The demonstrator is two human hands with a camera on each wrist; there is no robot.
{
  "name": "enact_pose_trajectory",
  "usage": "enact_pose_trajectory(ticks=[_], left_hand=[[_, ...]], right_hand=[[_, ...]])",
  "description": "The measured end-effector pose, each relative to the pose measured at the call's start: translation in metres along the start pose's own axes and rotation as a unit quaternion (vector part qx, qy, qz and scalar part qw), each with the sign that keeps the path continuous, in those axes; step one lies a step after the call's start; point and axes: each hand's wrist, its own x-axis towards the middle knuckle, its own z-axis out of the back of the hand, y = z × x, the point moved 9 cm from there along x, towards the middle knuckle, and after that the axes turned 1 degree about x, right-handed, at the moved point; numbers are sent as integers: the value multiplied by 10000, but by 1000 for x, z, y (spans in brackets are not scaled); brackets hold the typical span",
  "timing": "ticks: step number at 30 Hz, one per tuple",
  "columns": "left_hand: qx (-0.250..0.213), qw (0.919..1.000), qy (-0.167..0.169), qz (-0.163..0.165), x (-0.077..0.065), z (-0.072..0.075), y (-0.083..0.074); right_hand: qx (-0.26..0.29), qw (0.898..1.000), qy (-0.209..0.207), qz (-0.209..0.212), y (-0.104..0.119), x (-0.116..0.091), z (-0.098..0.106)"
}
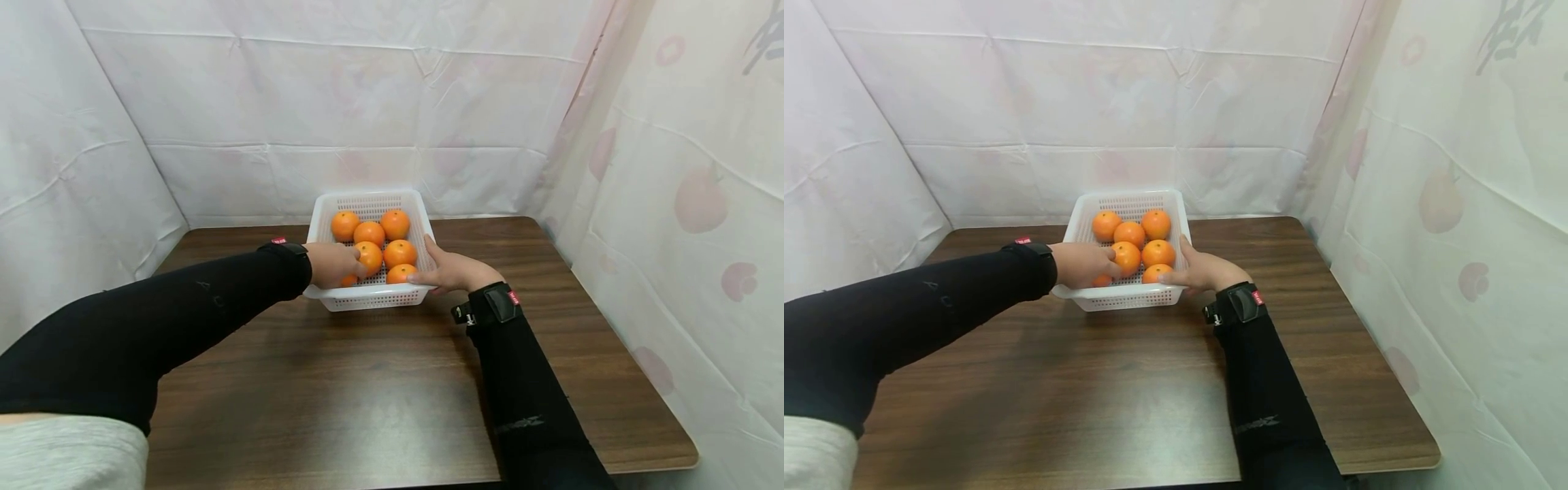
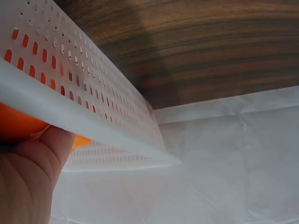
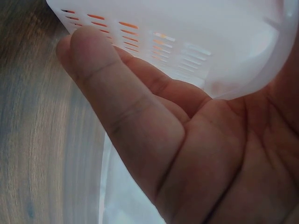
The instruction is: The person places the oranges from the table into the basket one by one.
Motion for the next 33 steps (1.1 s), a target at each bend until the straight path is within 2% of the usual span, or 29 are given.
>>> enact_pose_trajectory(ticks=[2,4,6,8,12,15,17,19,29,33], left_hand=[[43,9999,-41,-110,1,0,-1],[558,9971,-155,-495,2,0,-6],[883,9932,-251,-720,3,0,-9],[949,9924,-279,-735,4,-1,-8],[169,9994,-180,-262,7,-4,0],[65,9995,-171,-255,6,-6,0],[485,9974,-182,-510,5,-7,-4],[1065,9896,-297,-918,4,-6,-11],[1322,9788,-537,-1471,8,-11,-14],[1024,9823,-478,-1496,8,-11,-14]], right_hand=[[-6,10000,-21,3,0,1,0],[7,10000,-38,1,0,1,0],[24,10000,-46,1,0,2,0],[55,10000,-71,-14,0,3,0],[64,9999,-92,-17,0,4,0],[112,9999,-79,11,-1,4,-1],[134,9999,-77,15,-1,5,-1],[119,9999,-67,27,-1,4,-1],[86,9999,-14,69,-3,5,0],[67,10000,-56,27,-4,5,1]])
